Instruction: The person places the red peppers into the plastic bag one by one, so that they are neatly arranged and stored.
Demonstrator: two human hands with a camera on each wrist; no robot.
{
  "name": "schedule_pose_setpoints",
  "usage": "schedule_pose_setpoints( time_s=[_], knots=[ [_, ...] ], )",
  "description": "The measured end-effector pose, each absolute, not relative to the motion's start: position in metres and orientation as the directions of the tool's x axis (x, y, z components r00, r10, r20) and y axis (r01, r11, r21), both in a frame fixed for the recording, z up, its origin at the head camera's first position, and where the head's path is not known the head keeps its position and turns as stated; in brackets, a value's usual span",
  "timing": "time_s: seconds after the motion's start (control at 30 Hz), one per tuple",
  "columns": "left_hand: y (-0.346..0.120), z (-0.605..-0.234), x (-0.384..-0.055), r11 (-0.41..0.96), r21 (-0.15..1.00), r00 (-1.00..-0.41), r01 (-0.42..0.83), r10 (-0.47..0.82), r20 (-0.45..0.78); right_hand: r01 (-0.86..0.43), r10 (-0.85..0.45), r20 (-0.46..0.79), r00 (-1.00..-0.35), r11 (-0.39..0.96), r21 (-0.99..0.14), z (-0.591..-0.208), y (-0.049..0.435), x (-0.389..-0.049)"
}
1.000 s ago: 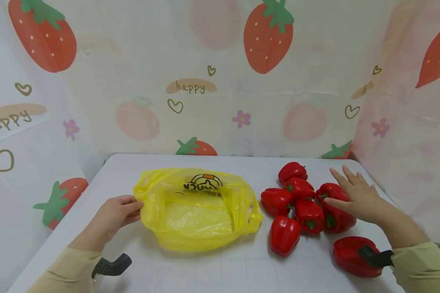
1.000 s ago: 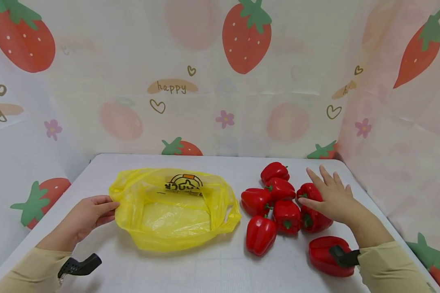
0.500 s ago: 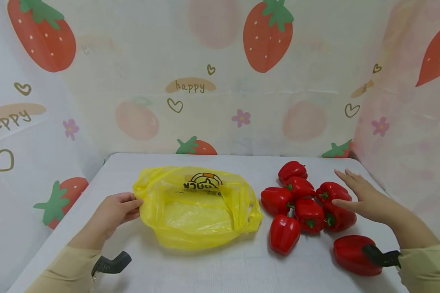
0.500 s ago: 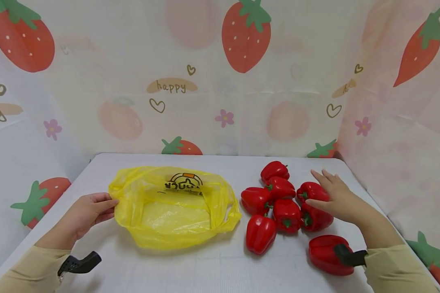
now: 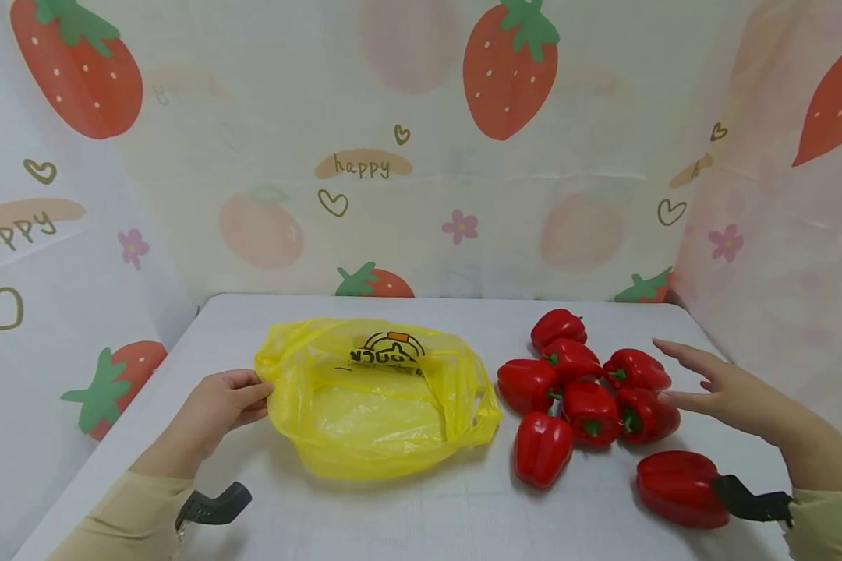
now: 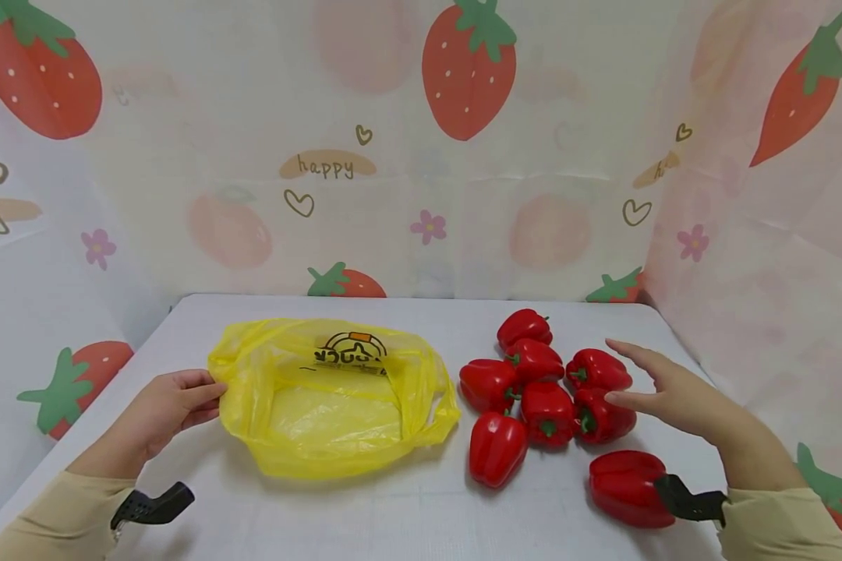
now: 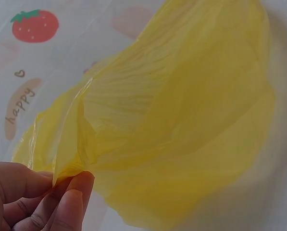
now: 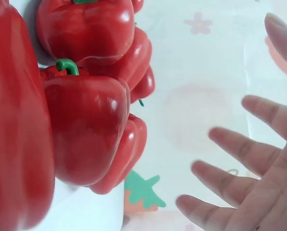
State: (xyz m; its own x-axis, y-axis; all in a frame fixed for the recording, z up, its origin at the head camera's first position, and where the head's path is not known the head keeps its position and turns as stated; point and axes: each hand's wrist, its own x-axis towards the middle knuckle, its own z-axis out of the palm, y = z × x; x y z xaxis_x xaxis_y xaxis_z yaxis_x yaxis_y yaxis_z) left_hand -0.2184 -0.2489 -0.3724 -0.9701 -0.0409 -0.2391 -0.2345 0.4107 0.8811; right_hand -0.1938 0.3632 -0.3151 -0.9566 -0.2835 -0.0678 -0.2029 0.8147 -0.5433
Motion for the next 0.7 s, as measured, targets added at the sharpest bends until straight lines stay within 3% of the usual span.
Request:
schedule_pose_setpoints(
  time_s=[0.13,0.47,0.7],
  knots=[
    [-0.248,-0.373,-0.218,0.401,0.884,-0.969,-0.241,-0.046,-0.243,-0.212,-0.303,-0.084,-0.949,0.813,-0.543,-0.316,0.367,-0.19],
    [-0.245,-0.371,-0.216,0.415,0.879,-0.971,-0.235,-0.055,-0.234,-0.167,-0.382,-0.168,-0.909,0.701,-0.693,-0.329,0.379,-0.182],
    [-0.246,-0.376,-0.217,0.409,0.881,-0.97,-0.238,-0.061,-0.234,-0.131,-0.412,-0.234,-0.881,0.686,-0.715,-0.34,0.386,-0.175]
  ],
)
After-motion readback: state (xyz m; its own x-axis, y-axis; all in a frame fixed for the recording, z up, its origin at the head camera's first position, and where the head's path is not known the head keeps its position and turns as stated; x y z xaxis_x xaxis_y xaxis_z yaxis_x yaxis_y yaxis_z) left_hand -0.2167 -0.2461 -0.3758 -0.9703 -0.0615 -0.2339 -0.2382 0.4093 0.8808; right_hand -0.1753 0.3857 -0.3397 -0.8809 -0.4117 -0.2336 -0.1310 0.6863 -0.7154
